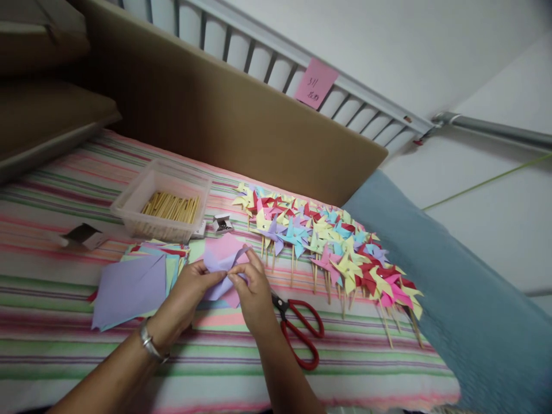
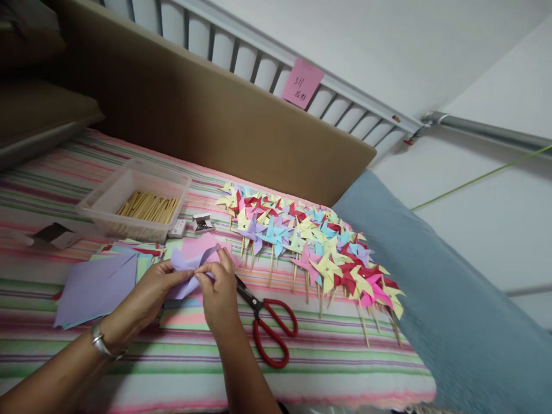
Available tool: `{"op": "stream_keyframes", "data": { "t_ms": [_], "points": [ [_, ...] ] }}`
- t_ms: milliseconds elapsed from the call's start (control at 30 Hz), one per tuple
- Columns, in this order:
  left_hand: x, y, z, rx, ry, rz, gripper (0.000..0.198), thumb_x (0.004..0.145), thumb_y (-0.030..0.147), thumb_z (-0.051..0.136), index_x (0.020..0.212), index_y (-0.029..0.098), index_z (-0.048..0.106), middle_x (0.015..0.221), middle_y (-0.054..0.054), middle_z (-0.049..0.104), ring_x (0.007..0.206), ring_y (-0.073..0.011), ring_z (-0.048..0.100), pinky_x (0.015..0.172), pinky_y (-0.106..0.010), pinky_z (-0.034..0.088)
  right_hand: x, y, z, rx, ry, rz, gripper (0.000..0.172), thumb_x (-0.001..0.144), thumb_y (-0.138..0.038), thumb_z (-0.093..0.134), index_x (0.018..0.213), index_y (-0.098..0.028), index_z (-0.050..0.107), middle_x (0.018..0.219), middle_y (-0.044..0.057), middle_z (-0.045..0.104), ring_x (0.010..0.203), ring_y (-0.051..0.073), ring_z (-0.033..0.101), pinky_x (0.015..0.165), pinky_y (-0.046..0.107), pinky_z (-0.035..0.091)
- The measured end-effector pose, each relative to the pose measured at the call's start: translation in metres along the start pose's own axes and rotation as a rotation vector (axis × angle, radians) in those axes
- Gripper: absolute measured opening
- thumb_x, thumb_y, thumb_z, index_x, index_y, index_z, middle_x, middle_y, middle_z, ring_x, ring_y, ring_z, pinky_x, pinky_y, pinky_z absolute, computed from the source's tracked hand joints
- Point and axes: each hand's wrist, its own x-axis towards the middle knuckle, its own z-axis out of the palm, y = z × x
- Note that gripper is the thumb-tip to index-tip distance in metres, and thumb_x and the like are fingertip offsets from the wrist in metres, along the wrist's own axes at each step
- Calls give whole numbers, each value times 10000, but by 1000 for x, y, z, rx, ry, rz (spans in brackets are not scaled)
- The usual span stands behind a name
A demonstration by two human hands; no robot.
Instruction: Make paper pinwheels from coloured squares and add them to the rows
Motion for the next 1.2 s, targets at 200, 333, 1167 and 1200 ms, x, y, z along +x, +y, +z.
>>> {"op": "stream_keyframes", "data": {
  "t_ms": [200, 333, 1167, 1200],
  "points": [
    [-1, -1, -1, -12, -14, 21, 221, 615, 207, 737, 830, 156, 731, 773, -31, 752, 691, -172, 652, 687, -258, 481, 1, 2, 0, -23, -11, -14, 102, 775, -173, 576, 751, -197, 672, 1438, 107, 389, 1367, 242, 262, 1091, 421, 211],
    [0, -3, -3, -6, -24, 16, 223, 619, 221, 736, 832, 153, 728, 774, -39, 749, 698, -182, 651, 683, -266, 478, 1, 3, 0, -15, -16, -3, 97, 762, -174, 586, 744, -196, 679, 1430, 110, 399, 1365, 249, 266, 1088, 423, 216],
    [-1, -4, -4, 53, -58, -60, 178, 611, 283, 753, 714, 142, 717, 635, -6, 690, 551, -133, 572, 557, -228, 414, 4, 6, 0, 368, -9, 228, 73, 657, -249, 626, 647, -178, 616, 645, -5, 609, 643, 152, 538, 628, 257, 434],
    [-1, -3, -4, 44, -68, -66, 186, 611, 291, 757, 718, 144, 717, 641, -8, 691, 556, -135, 576, 560, -230, 418, 4, 6, 0, 376, -6, 228, 71, 654, -248, 626, 647, -178, 616, 646, -4, 609, 641, 152, 538, 623, 256, 434]
  ]
}}
